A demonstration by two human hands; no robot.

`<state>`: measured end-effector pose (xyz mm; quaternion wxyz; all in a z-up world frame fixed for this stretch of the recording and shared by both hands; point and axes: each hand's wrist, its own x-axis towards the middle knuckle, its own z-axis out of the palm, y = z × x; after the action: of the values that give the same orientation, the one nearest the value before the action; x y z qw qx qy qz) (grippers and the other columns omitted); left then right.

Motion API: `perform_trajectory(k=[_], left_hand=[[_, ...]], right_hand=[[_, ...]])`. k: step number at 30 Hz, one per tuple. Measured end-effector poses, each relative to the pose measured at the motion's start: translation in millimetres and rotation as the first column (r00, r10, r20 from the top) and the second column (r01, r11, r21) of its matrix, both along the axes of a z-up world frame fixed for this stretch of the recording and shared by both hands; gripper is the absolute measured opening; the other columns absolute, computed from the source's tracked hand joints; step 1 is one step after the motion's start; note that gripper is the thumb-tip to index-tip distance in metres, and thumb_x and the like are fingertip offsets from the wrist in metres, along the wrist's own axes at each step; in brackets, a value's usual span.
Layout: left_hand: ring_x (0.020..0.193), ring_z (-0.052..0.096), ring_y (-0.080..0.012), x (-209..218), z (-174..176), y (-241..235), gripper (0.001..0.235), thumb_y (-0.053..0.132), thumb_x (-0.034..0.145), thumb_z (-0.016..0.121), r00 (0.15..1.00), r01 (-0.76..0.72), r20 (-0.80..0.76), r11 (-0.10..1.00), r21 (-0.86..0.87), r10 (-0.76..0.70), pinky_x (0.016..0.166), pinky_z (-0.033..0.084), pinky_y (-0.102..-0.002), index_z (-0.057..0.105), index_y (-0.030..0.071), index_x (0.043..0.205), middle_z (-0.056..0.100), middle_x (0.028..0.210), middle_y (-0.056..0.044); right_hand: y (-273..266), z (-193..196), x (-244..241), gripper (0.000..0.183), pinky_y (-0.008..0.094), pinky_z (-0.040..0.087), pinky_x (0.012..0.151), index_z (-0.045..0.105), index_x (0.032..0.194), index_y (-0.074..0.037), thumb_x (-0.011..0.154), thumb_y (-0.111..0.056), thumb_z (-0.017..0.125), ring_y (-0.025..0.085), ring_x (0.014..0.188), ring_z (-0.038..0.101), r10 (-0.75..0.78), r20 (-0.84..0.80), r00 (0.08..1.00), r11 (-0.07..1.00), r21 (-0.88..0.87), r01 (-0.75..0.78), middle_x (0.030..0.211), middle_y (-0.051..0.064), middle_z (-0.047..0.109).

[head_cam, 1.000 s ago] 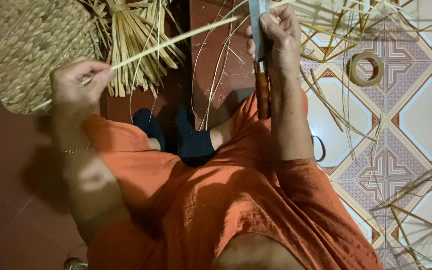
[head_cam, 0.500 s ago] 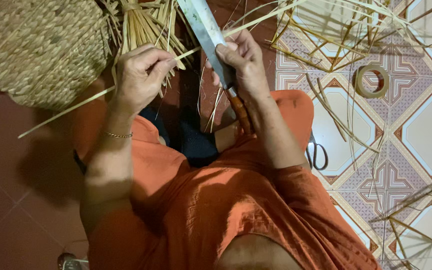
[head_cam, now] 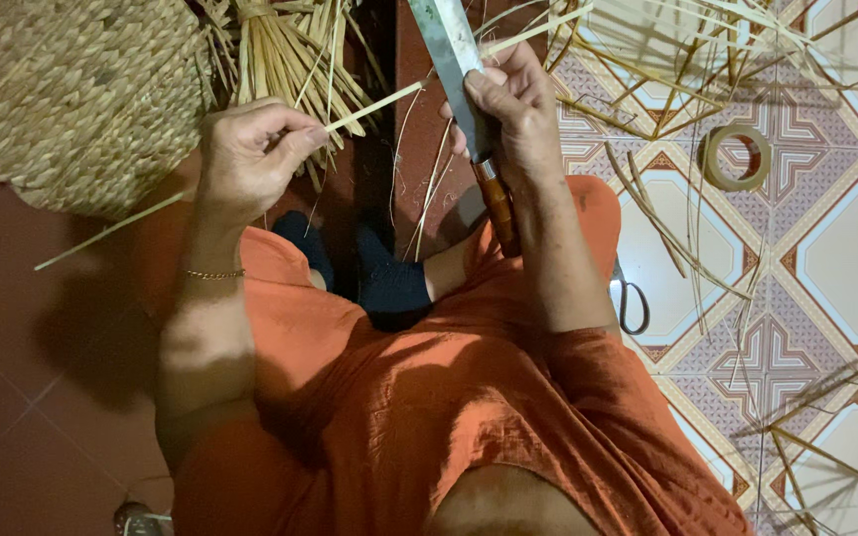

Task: The person sits on the floor and uses a large knife to shave thin strips of bamboo. They hold the bamboo in one hand and the knife in the other, repeatedly scraping the blade along the strip to thin it. The person occasionally picks up new strips from a pile nearby.

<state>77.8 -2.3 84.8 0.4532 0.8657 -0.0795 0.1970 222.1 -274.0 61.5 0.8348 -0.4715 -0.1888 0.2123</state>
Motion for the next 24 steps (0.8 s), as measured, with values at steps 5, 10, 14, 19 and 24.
perform_trajectory(k=[5, 10, 14, 19, 24], left_hand=[[0.075, 0.06, -0.0082, -4.1, -2.2, 10.5, 0.004, 0.0, 0.102, 0.074, 0.996, 0.016, -0.086, 0.992, -0.125, -0.027, 0.066, 0.046, -0.024, 0.076, -0.003, 0.101, 0.068, 0.086, -0.005], [0.074, 0.058, -0.0087, -7.8, -9.0, 17.9, 0.005, 0.0, 0.102, 0.075, 0.993, -0.001, -0.114, 0.993, -0.122, -0.013, 0.064, 0.044, -0.024, 0.076, -0.004, 0.1, 0.067, 0.085, -0.005], [0.073, 0.059, -0.0082, -7.0, -9.9, 23.1, 0.005, 0.001, 0.103, 0.074, 0.993, 0.026, -0.113, 0.988, -0.152, -0.043, 0.063, 0.044, -0.023, 0.076, -0.003, 0.1, 0.07, 0.086, -0.006], [0.069, 0.057, -0.0095, -13.7, -11.7, 31.8, 0.007, 0.003, 0.104, 0.072, 0.988, -0.02, -0.152, 0.987, -0.162, -0.005, 0.06, 0.042, -0.024, 0.076, -0.002, 0.101, 0.069, 0.084, -0.007], [0.065, 0.057, -0.011, -15.0, -17.2, 44.3, 0.01, 0.006, 0.106, 0.071, 0.976, -0.162, -0.159, 0.983, -0.085, 0.147, 0.054, 0.041, -0.026, 0.077, -0.001, 0.102, 0.07, 0.084, -0.008]], right_hand=[[-8.2, 2.2, 10.9, 0.013, 0.035, 0.058, 0.049, 0.05, 0.115, 0.001, 0.104, 0.005, 0.055, 0.025, 0.059, 0.067, -0.052, 0.007, 0.999, 0.998, 0.039, 0.052, 0.085, 0.022, 0.071], [-20.0, 3.5, 14.5, 0.009, 0.035, 0.056, 0.049, 0.053, 0.111, 0.001, 0.104, 0.004, 0.057, 0.024, 0.06, 0.067, -0.125, 0.013, 0.992, 0.992, 0.021, 0.125, 0.084, 0.021, 0.07], [-31.4, -2.6, 25.2, 0.007, 0.034, 0.056, 0.047, 0.053, 0.105, -0.003, 0.103, 0.001, 0.058, 0.023, 0.055, 0.066, -0.14, 0.027, 0.99, 0.99, 0.006, 0.139, 0.083, 0.022, 0.071], [-49.8, -26.7, 52.5, 0.007, 0.034, 0.055, 0.048, 0.055, 0.107, -0.003, 0.103, 0.001, 0.06, 0.022, 0.055, 0.064, -0.186, 0.082, 0.979, 0.982, 0.041, 0.184, 0.082, 0.02, 0.07], [-87.7, -26.6, 74.8, 0.008, 0.031, 0.053, 0.046, 0.054, 0.107, -0.002, 0.109, -0.002, 0.062, 0.023, 0.055, 0.065, -0.347, 0.017, 0.938, 0.929, 0.148, 0.341, 0.085, 0.021, 0.07]])
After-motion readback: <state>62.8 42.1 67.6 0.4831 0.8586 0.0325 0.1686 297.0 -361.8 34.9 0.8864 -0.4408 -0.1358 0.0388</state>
